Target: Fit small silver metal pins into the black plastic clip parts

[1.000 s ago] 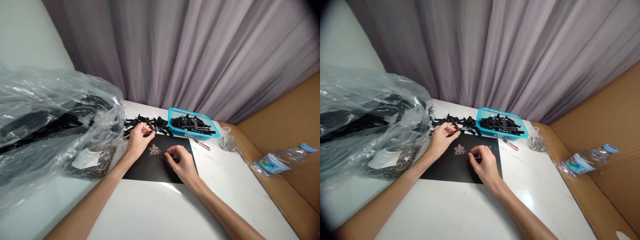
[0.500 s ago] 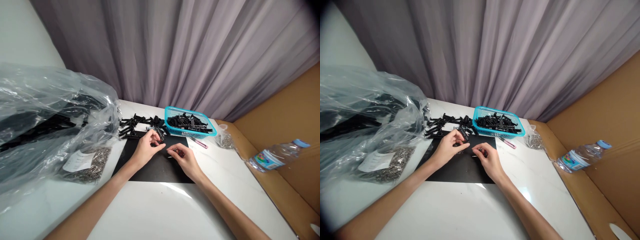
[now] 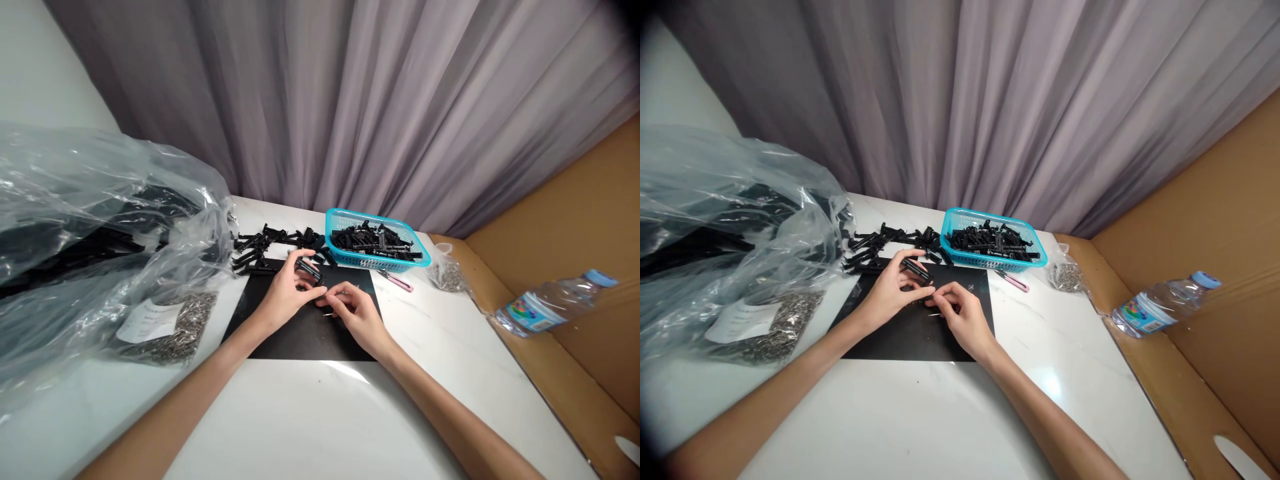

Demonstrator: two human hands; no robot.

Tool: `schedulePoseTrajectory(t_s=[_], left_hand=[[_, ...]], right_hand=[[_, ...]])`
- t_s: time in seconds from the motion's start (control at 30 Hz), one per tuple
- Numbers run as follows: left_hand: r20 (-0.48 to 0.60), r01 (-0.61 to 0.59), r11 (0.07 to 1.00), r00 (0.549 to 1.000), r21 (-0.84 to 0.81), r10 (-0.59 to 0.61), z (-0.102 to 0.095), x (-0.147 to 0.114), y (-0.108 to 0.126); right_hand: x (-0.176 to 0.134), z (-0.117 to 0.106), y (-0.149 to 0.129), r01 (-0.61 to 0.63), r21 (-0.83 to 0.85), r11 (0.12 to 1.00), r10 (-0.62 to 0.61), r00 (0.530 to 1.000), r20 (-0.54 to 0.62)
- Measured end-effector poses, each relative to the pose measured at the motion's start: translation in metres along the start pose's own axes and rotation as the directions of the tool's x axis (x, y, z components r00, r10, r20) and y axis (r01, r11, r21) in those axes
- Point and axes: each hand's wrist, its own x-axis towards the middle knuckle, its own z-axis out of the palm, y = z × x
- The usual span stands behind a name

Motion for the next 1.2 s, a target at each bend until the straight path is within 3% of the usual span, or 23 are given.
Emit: schedulePoseTrajectory(t_s=[0.27,0.43,0.67,1.07,1.2], left_hand=[[0.002,0.065,0.983,0.998,-0.173,-0.066,0.0047,-0.0014,-0.0023],[-0.056,0.064,0.986,0.996,-0.154,-0.073,0.0054,0.0002,-0.0009],[-0.086,0.041,0.988,0.995,-0.148,-0.054,0.0043,0.0027,0.0009],[-0.111,0.074,0.992,0.990,-0.102,-0.085,0.0062,0.0026,0.0059],[-0.110,0.074,0.993,0.990,-0.090,-0.084,0.0049,0.0028,0.0051]], right_hand=[[-0.0004,0.0013,0.0002,-0.003,0.002,1.000,0.003,0.999,0.033],[-0.0008,0.0024,0.0005,0.034,0.020,0.999,-0.035,0.998,0.046],[-0.0011,0.0016,-0.0035,0.139,-0.312,0.940,-0.157,0.987,-0.036],[-0.0006,0.0040,0.0002,0.057,-0.062,0.996,-0.058,0.998,-0.013],[-0.0015,0.0041,-0.0015,0.073,-0.096,0.993,-0.075,0.997,-0.010]])
